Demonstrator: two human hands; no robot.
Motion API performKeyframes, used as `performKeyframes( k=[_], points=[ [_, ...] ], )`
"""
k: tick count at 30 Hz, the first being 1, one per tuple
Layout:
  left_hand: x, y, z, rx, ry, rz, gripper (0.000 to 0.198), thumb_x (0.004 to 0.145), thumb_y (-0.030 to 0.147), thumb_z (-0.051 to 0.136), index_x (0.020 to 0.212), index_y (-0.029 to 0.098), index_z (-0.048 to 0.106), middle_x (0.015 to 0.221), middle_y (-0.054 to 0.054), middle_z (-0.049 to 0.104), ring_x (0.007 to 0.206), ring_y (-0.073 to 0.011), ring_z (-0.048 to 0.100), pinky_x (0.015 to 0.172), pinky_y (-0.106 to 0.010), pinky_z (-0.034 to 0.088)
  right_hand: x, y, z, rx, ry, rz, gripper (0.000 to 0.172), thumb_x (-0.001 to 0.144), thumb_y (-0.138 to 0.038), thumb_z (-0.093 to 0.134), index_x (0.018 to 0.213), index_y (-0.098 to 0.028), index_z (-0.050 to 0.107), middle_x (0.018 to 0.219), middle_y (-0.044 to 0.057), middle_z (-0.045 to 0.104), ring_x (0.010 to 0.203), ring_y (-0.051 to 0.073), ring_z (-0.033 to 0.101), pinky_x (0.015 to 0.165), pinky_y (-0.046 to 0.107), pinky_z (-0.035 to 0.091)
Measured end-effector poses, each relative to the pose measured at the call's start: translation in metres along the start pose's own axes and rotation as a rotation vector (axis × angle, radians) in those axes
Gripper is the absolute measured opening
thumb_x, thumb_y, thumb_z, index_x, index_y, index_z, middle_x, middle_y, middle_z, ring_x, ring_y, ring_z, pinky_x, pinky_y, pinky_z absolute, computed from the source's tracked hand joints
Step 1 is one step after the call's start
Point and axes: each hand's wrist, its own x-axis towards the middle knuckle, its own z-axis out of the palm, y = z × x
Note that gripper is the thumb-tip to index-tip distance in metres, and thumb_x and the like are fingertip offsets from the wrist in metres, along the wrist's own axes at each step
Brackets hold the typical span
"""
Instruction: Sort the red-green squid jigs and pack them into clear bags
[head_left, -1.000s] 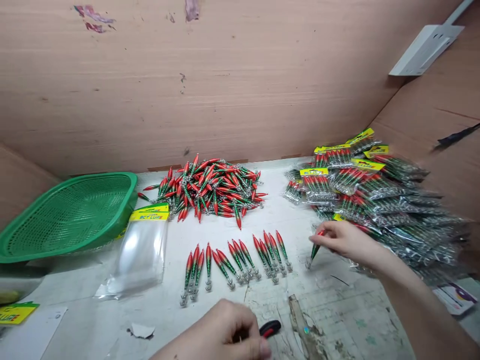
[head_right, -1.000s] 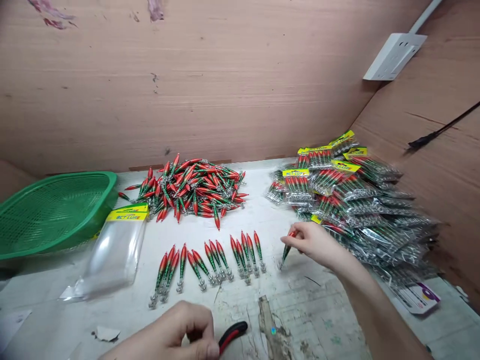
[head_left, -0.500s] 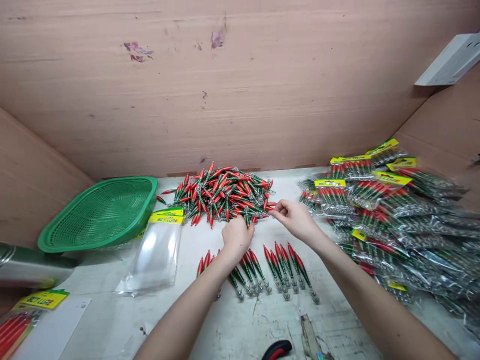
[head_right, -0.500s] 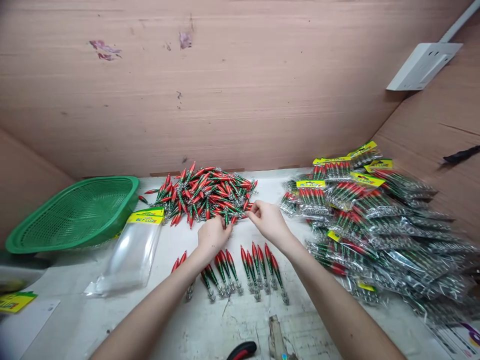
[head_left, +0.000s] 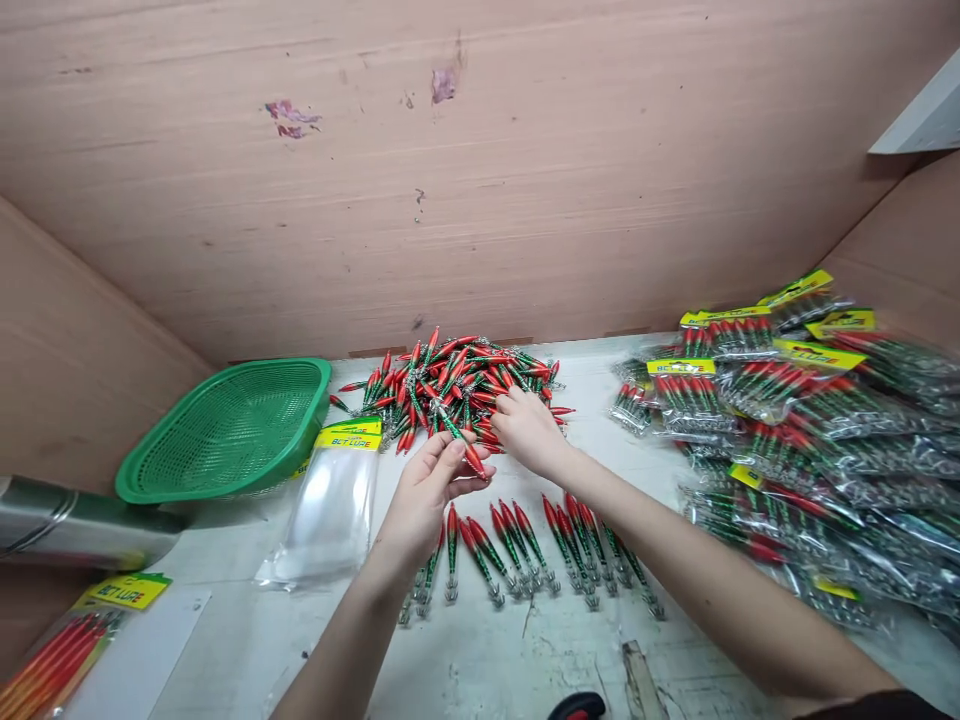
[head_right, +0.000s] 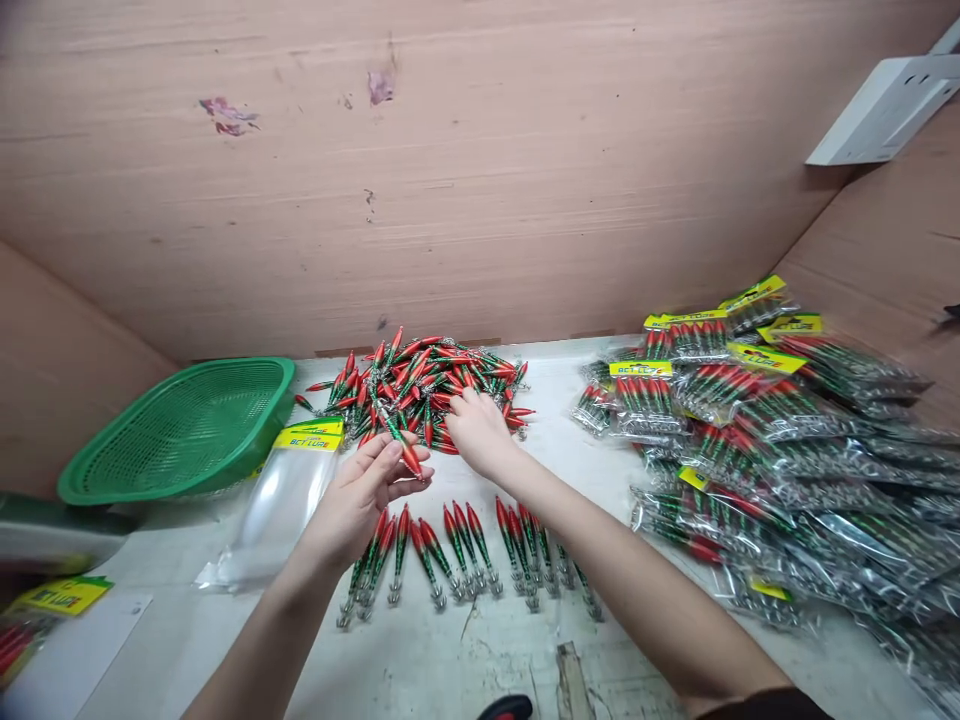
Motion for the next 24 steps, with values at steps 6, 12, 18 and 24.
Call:
performKeyframes(
  k=[6,12,18,24],
  points=[
    [-0.025,0.009,0.000,-0.269,-0.039,-0.047,0.034,0.075,0.043,0.071,0.096,0.017,0.063,0.083,-0.004,0.070,0.068,-0.0153,0.065,0.069,-0.030,0.051,0.023,-0.020,0.010,-0.137,-0.073,0.042,0.014,0.088,-0.016,0.056,0.087,-0.013,0.069,0.101,0.010,0.065,0.108,0.024,0.051,0.093,0.041,0.036],
    [-0.032,0.005,0.002,-0.264,-0.102,-0.041,0.030,0.081,0.041,0.066,0.100,0.018,0.063,0.086,-0.003,0.069,0.074,-0.0148,0.067,0.069,-0.026,0.049,0.022,-0.016,0.001,-0.045,0.015,0.166,0.015,0.075,-0.012,0.060,0.086,-0.007,0.069,0.103,0.021,0.063,0.104,0.031,0.052,0.088,0.040,0.037],
    [-0.035,0.006,0.005,-0.204,-0.132,0.012,0.026,0.084,0.039,0.062,0.100,0.019,0.063,0.086,-0.002,0.066,0.074,-0.0122,0.064,0.071,-0.024,0.049,0.014,0.010,-0.016,0.360,0.119,0.336,0.005,0.067,-0.021,0.058,0.067,-0.017,0.054,0.068,0.004,0.059,0.066,0.017,0.055,0.061,0.029,0.042],
    [-0.038,0.008,0.009,-0.149,-0.103,0.033,0.027,0.080,0.039,0.067,0.096,0.017,0.063,0.085,-0.002,0.064,0.076,-0.0128,0.059,0.072,-0.025,0.048,-0.024,0.018,-0.055,0.850,0.179,0.335,0.018,0.070,-0.032,0.054,0.081,-0.020,0.047,0.066,-0.001,0.058,0.058,0.012,0.054,0.051,0.023,0.041]
  ],
)
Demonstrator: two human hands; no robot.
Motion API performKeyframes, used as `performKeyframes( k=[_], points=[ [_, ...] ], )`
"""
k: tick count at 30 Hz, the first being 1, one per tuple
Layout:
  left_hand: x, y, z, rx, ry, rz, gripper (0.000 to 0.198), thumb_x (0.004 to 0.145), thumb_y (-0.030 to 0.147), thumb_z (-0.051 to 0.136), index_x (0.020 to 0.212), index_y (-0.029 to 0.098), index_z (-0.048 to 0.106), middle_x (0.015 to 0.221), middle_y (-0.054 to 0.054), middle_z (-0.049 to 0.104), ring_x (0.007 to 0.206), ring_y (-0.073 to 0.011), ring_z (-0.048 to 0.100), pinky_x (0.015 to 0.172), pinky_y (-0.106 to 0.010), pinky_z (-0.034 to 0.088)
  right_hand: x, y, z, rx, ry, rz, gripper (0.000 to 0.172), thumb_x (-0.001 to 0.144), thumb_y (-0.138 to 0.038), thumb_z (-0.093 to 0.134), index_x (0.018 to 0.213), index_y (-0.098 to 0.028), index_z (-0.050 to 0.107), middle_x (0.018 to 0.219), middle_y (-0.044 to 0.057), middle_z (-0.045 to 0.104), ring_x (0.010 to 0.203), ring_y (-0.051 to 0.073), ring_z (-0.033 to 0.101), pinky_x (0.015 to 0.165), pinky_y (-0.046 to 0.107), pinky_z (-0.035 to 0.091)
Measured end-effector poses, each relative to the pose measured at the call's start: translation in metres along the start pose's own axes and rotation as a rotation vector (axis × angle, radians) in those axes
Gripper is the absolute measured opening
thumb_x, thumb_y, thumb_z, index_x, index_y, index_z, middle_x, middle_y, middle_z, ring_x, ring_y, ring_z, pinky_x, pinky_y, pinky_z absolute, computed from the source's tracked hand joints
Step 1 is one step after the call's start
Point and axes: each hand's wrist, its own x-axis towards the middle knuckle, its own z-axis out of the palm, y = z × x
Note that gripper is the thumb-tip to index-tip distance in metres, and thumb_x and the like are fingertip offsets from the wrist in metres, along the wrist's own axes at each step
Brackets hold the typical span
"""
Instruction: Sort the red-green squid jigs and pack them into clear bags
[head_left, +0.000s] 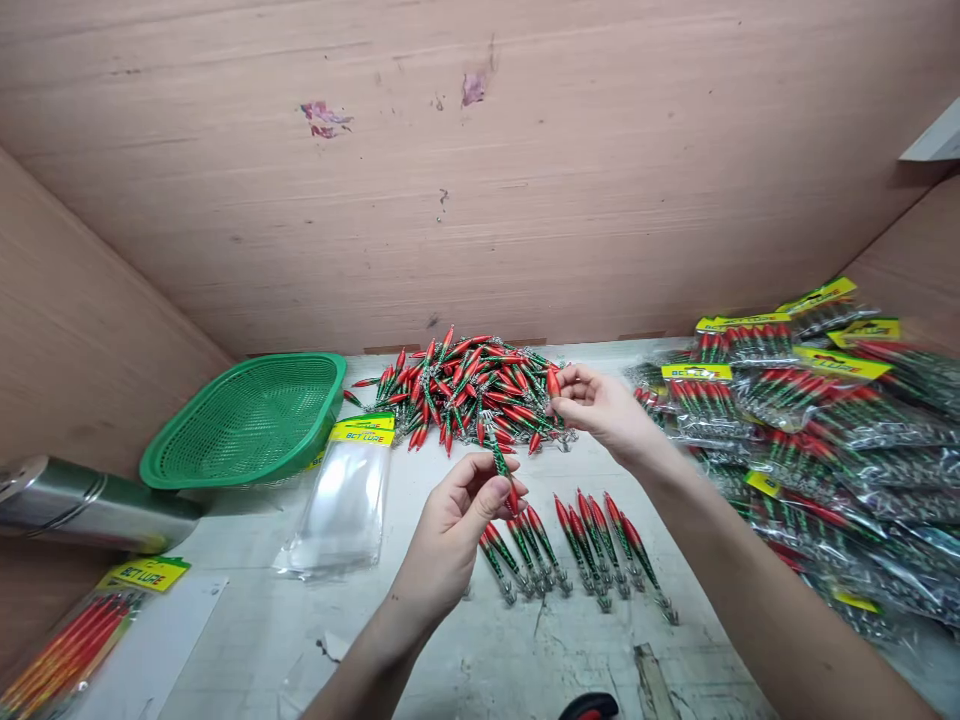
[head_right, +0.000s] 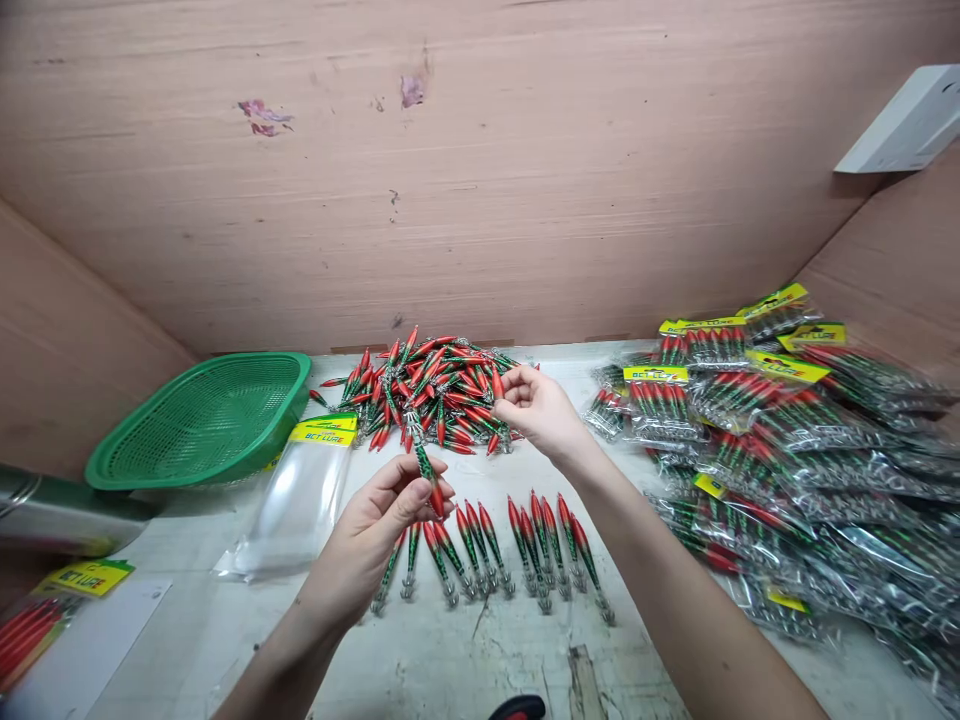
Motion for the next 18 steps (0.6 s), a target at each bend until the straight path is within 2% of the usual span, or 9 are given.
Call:
performKeyframes(
  k=[2,6,10,18],
  points=[
    [-0.001,0.000,0.001,0.032,-0.008,0.023,0.024,0.081,0.038,0.066,0.095,0.018,0.064,0.083,-0.001,0.062,0.075,-0.0118,0.057,0.072,-0.024,0.046,-0.016,-0.009,-0.010,0.179,-0.035,0.002,0.026,0.071,-0.036,0.059,0.087,-0.019,0.049,0.071,0.001,0.062,0.056,0.011,0.054,0.049,0.023,0.040],
    [0.000,-0.002,0.002,0.080,-0.034,0.050,0.020,0.083,0.037,0.065,0.091,0.018,0.064,0.076,0.002,0.057,0.070,-0.0097,0.051,0.069,-0.022,0.042,-0.040,-0.024,-0.023,0.516,-0.116,0.043,0.025,0.069,-0.032,0.073,0.081,-0.018,0.056,0.079,0.003,0.065,0.054,0.008,0.052,0.048,0.023,0.040],
    [-0.001,-0.003,0.003,0.096,-0.051,0.035,0.018,0.083,0.035,0.065,0.089,0.018,0.062,0.074,0.003,0.055,0.069,-0.0094,0.049,0.066,-0.021,0.041,-0.050,-0.028,-0.029,0.617,-0.132,0.109,0.024,0.070,-0.032,0.075,0.084,-0.017,0.063,0.080,0.002,0.062,0.057,0.009,0.055,0.051,0.023,0.045],
    [-0.003,-0.004,0.005,0.099,-0.061,0.044,0.015,0.083,0.032,0.064,0.085,0.018,0.059,0.075,0.003,0.054,0.069,-0.0091,0.047,0.064,-0.020,0.038,-0.056,-0.027,-0.028,0.747,-0.205,0.193,0.024,0.073,-0.030,0.071,0.092,-0.018,0.065,0.078,0.000,0.061,0.055,0.007,0.054,0.050,0.020,0.047]
  ],
)
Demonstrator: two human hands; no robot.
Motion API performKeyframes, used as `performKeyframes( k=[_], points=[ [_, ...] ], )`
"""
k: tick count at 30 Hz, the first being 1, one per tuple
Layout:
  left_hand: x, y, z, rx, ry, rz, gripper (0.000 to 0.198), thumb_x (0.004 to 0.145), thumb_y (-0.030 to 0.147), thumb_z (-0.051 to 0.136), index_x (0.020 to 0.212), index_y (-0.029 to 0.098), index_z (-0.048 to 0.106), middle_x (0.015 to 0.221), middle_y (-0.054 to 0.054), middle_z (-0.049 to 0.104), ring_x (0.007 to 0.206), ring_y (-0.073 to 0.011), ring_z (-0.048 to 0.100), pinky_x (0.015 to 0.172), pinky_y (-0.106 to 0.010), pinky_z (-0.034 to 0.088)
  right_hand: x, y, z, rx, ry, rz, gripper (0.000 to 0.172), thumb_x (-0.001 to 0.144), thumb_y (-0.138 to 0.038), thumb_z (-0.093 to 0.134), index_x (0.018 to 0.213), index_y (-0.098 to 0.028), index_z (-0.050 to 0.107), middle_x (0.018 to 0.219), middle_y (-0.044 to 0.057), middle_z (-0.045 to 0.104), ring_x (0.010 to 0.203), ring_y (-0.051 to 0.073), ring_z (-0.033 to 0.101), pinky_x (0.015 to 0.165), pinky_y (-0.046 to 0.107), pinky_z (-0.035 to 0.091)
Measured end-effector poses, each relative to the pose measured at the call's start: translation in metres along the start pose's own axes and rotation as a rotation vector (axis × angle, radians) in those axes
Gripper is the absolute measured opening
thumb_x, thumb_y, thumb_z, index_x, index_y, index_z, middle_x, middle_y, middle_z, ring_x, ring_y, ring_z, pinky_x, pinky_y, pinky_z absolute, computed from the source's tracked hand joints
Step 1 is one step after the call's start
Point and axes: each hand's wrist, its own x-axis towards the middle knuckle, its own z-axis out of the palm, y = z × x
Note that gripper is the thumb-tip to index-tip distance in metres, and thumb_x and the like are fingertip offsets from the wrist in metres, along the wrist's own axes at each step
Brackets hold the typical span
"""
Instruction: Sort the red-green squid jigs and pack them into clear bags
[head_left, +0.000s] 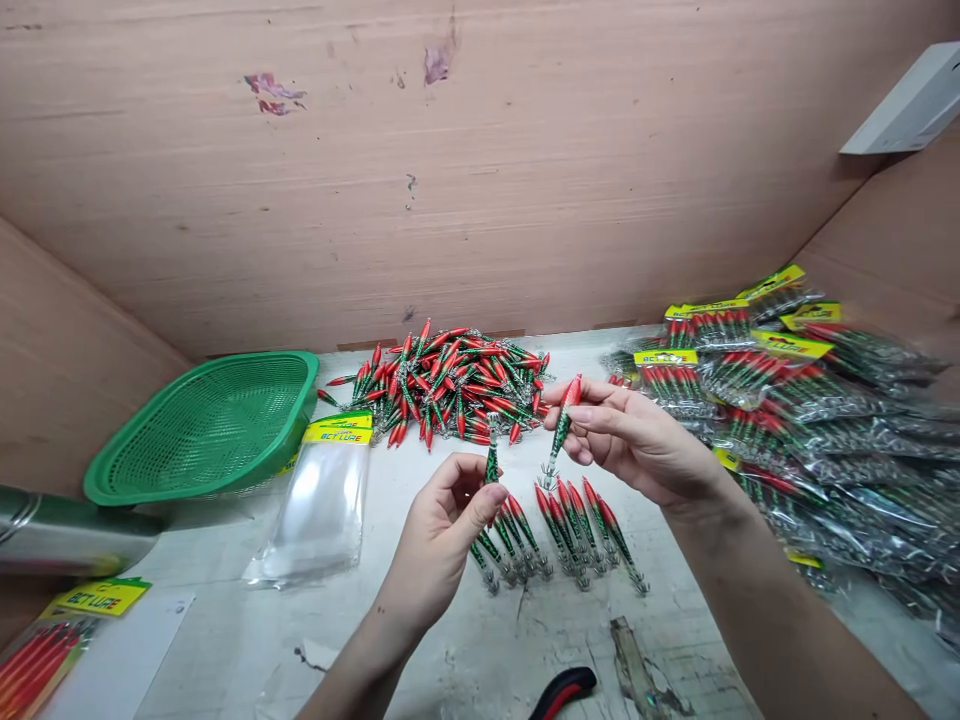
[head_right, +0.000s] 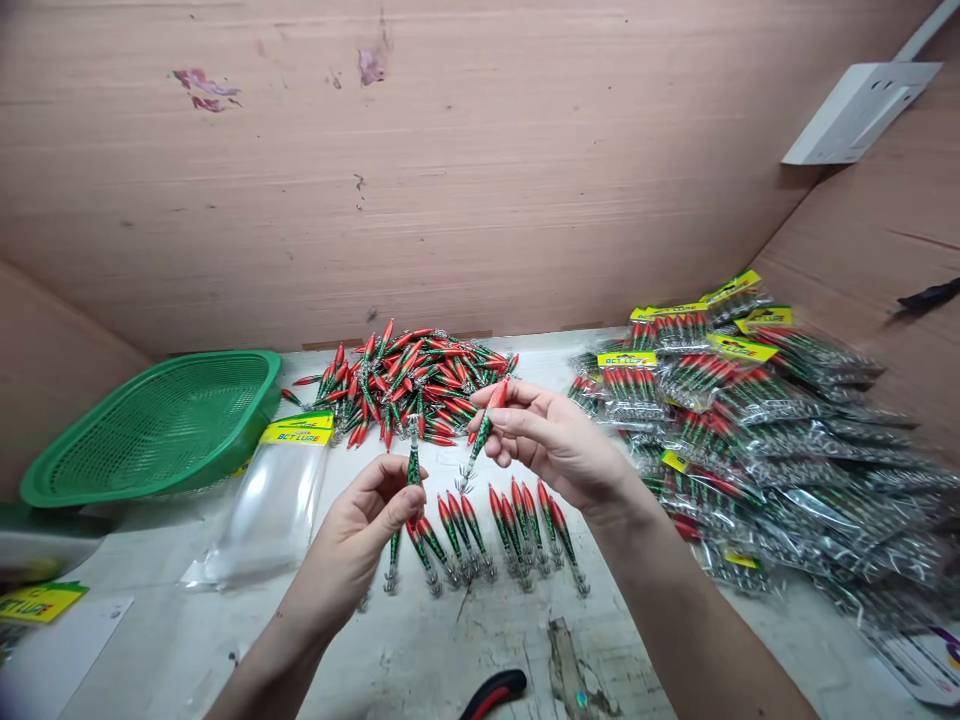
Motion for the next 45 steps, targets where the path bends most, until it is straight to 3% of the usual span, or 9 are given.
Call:
performKeyframes(
  k=[12,17,20,23,28,33,40,43,45],
  points=[
    [-0.002,-0.004,0.001,0.002,-0.029,-0.036,0.017,0.085,0.035,0.062,0.087,0.018,0.058,0.075,0.002,0.054,0.070,-0.0098,0.049,0.067,-0.023,0.039,0.000,0.004,0.003,0.131,-0.057,0.025,0.019,0.073,-0.025,0.077,0.081,-0.015,0.062,0.069,-0.002,0.059,0.053,0.005,0.057,0.048,0.014,0.047],
    [0.001,-0.010,0.001,-0.227,-0.007,-0.077,0.016,0.087,0.034,0.058,0.092,0.019,0.054,0.074,0.002,0.057,0.063,-0.0091,0.050,0.063,-0.023,0.040,-0.002,0.009,0.009,0.206,-0.002,0.089,0.026,0.067,-0.025,0.082,0.076,-0.015,0.060,0.062,-0.005,0.058,0.050,0.006,0.059,0.045,0.014,0.047],
    [0.004,-0.013,0.005,-0.480,0.059,-0.079,0.019,0.077,0.024,0.067,0.090,0.019,0.055,0.063,0.007,0.048,0.054,-0.0051,0.040,0.055,-0.018,0.035,-0.008,0.022,0.019,0.385,0.112,0.102,0.029,0.060,-0.022,0.086,0.072,-0.017,0.060,0.065,-0.005,0.061,0.058,0.008,0.065,0.053,0.013,0.052],
    [0.004,-0.016,0.013,-0.624,0.114,-0.124,0.030,0.066,0.020,0.079,0.089,0.017,0.059,0.065,0.007,0.052,0.056,-0.0035,0.045,0.058,-0.016,0.039,-0.018,0.043,0.038,0.559,0.195,0.071,0.028,0.060,-0.020,0.086,0.071,-0.018,0.060,0.066,-0.005,0.063,0.067,0.009,0.068,0.063,0.015,0.054],
    [0.001,-0.022,0.024,-0.687,0.138,-0.226,0.035,0.054,0.027,0.088,0.080,0.017,0.068,0.067,0.002,0.067,0.057,-0.0066,0.057,0.061,-0.018,0.046,-0.033,0.071,0.069,0.692,0.228,0.032,0.026,0.062,-0.022,0.085,0.069,-0.018,0.060,0.069,-0.003,0.065,0.062,0.007,0.059,0.063,0.016,0.050],
    [-0.002,-0.027,0.025,-0.703,0.167,-0.225,0.029,0.050,0.023,0.090,0.074,0.018,0.073,0.069,0.002,0.071,0.062,-0.0073,0.061,0.061,-0.017,0.047,-0.042,0.079,0.079,0.689,0.307,0.018,0.028,0.060,-0.025,0.086,0.071,-0.019,0.061,0.069,-0.004,0.062,0.065,0.007,0.054,0.067,0.017,0.047],
    [-0.006,-0.020,0.025,-0.674,0.157,-0.189,0.027,0.056,0.027,0.087,0.076,0.016,0.072,0.075,0.001,0.070,0.069,-0.0083,0.062,0.071,-0.018,0.050,-0.047,0.090,0.085,0.322,0.288,-0.145,0.028,0.071,-0.033,0.078,0.074,-0.022,0.053,0.077,-0.003,0.056,0.077,0.012,0.055,0.074,0.022,0.047],
    [-0.006,-0.018,0.024,-0.648,0.155,-0.190,0.025,0.059,0.028,0.085,0.073,0.015,0.069,0.071,0.001,0.067,0.064,-0.0077,0.059,0.064,-0.017,0.049,-0.064,0.107,0.071,-0.100,0.362,-0.314,0.027,0.076,-0.032,0.073,0.090,-0.025,0.052,0.087,0.000,0.055,0.080,0.014,0.055,0.073,0.026,0.048],
    [-0.005,-0.017,0.022,-0.640,0.175,-0.202,0.025,0.059,0.028,0.084,0.074,0.015,0.068,0.073,0.000,0.066,0.062,-0.0065,0.058,0.060,-0.015,0.048,-0.087,0.129,0.056,-0.516,0.343,-0.422,0.023,0.076,-0.030,0.071,0.085,-0.024,0.051,0.087,0.002,0.056,0.080,0.017,0.056,0.073,0.029,0.049]
  ],
)
